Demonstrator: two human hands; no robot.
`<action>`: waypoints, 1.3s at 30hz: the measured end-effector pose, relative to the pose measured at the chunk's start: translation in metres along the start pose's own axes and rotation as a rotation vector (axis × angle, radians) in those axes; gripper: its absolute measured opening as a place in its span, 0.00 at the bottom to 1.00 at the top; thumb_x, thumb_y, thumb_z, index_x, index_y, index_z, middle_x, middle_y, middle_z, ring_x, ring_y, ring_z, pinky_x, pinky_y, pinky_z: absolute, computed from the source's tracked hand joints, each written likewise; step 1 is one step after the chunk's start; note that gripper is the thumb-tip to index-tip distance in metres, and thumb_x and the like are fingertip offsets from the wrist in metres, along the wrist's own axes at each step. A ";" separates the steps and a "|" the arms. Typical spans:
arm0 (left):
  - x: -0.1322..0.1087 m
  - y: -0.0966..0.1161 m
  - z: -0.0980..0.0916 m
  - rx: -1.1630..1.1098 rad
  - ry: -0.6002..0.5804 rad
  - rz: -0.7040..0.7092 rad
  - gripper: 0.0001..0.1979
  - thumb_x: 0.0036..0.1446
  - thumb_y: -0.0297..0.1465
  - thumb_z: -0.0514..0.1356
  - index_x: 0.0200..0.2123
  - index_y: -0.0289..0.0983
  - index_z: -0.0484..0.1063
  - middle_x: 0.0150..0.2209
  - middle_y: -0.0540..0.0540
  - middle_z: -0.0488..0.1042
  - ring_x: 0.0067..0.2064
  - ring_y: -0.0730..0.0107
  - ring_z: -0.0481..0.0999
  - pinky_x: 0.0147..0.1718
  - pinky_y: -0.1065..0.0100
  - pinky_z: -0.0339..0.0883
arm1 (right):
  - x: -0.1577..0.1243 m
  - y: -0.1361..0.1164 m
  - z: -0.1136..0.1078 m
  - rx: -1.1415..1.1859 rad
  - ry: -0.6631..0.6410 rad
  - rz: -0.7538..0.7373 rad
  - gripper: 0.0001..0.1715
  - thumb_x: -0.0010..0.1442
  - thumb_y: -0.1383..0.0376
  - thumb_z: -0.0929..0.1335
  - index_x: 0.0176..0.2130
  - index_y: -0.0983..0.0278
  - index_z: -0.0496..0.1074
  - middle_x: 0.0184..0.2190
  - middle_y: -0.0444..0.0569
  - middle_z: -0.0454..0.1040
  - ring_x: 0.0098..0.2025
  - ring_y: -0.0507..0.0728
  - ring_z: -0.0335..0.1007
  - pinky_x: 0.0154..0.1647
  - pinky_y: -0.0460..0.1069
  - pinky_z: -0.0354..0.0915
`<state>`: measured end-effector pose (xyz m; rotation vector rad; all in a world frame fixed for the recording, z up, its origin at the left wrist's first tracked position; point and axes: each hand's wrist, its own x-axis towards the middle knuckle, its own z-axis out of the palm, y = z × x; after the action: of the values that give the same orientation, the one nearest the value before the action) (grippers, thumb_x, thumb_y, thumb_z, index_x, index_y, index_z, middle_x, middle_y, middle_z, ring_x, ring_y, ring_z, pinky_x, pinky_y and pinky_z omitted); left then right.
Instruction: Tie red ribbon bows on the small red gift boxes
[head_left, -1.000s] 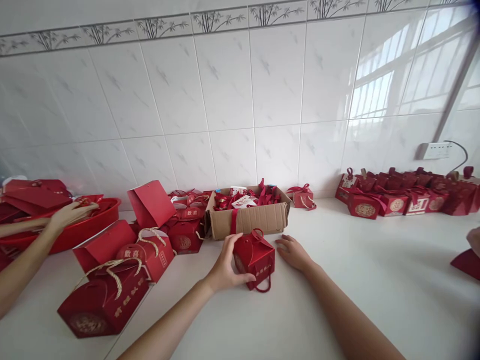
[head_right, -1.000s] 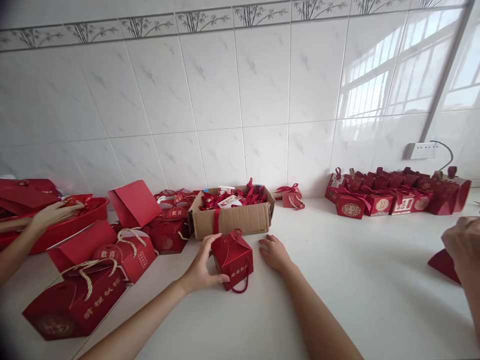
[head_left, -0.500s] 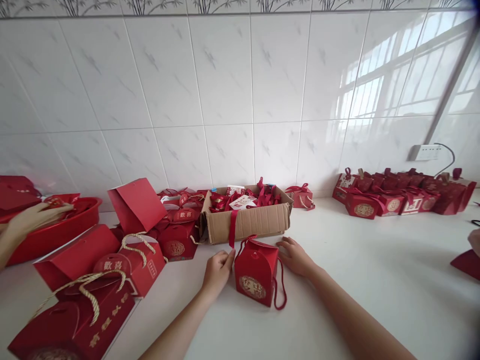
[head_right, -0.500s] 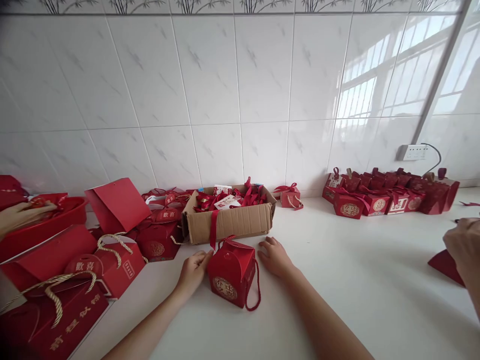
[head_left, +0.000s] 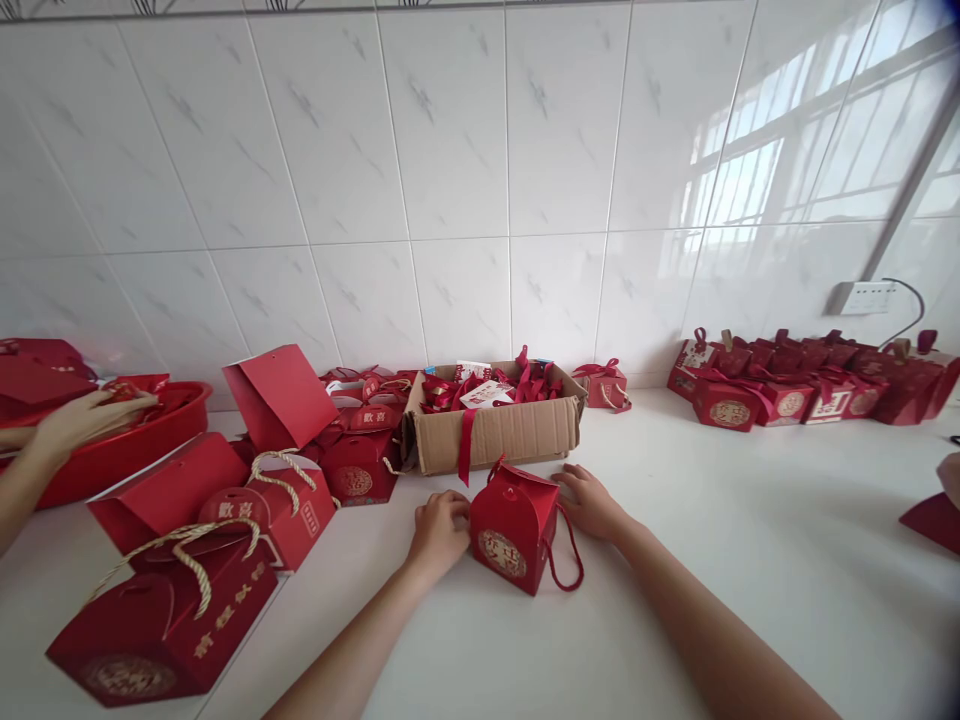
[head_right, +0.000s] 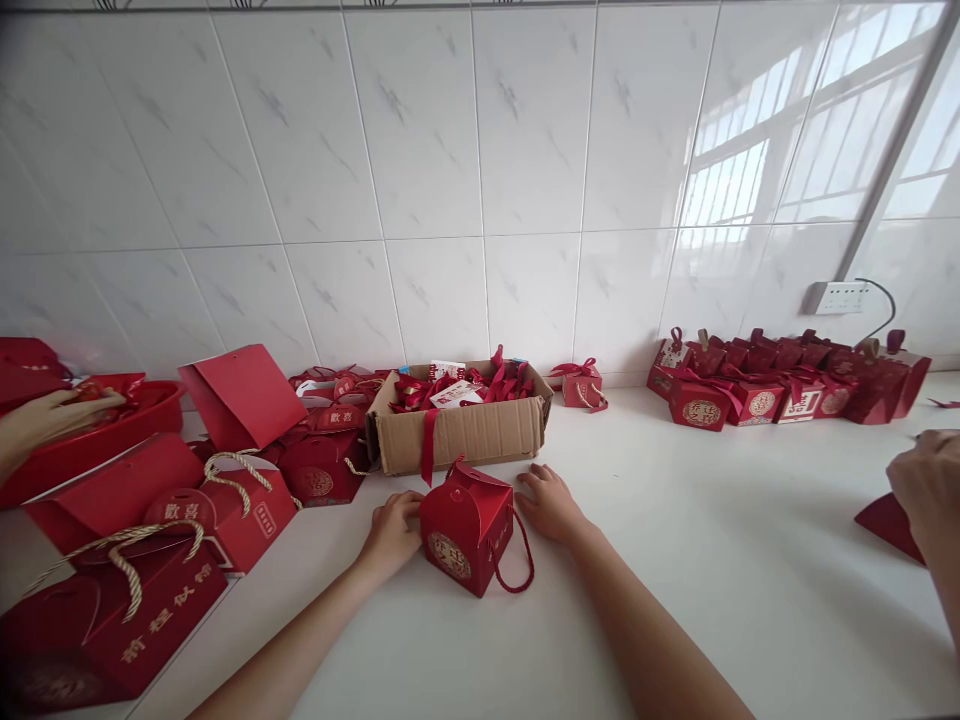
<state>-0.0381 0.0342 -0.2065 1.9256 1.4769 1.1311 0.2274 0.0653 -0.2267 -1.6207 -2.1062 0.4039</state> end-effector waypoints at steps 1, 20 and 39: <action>0.001 0.000 -0.001 0.001 0.026 -0.004 0.01 0.43 0.27 0.63 0.23 0.38 0.73 0.33 0.45 0.74 0.44 0.54 0.69 0.50 0.50 0.56 | 0.000 0.000 -0.001 0.000 -0.003 -0.002 0.26 0.59 0.59 0.62 0.55 0.66 0.67 0.57 0.59 0.62 0.60 0.63 0.56 0.59 0.55 0.54; 0.005 0.004 -0.011 0.022 0.121 -0.076 0.11 0.49 0.40 0.59 0.30 0.39 0.74 0.26 0.47 0.74 0.34 0.60 0.73 0.36 0.63 0.62 | 0.001 0.003 0.000 -0.010 -0.002 -0.018 0.27 0.59 0.59 0.61 0.55 0.68 0.67 0.57 0.60 0.62 0.61 0.66 0.54 0.60 0.57 0.53; -0.019 0.068 -0.039 -0.271 0.195 -0.162 0.19 0.48 0.49 0.59 0.22 0.38 0.69 0.19 0.53 0.64 0.24 0.72 0.65 0.25 0.72 0.58 | -0.041 -0.034 -0.059 0.132 0.165 0.071 0.22 0.63 0.58 0.57 0.49 0.61 0.71 0.51 0.55 0.71 0.53 0.63 0.66 0.52 0.57 0.64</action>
<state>-0.0340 -0.0100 -0.1391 1.5219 1.4613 1.3950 0.2380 0.0140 -0.1666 -1.5987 -1.8651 0.4083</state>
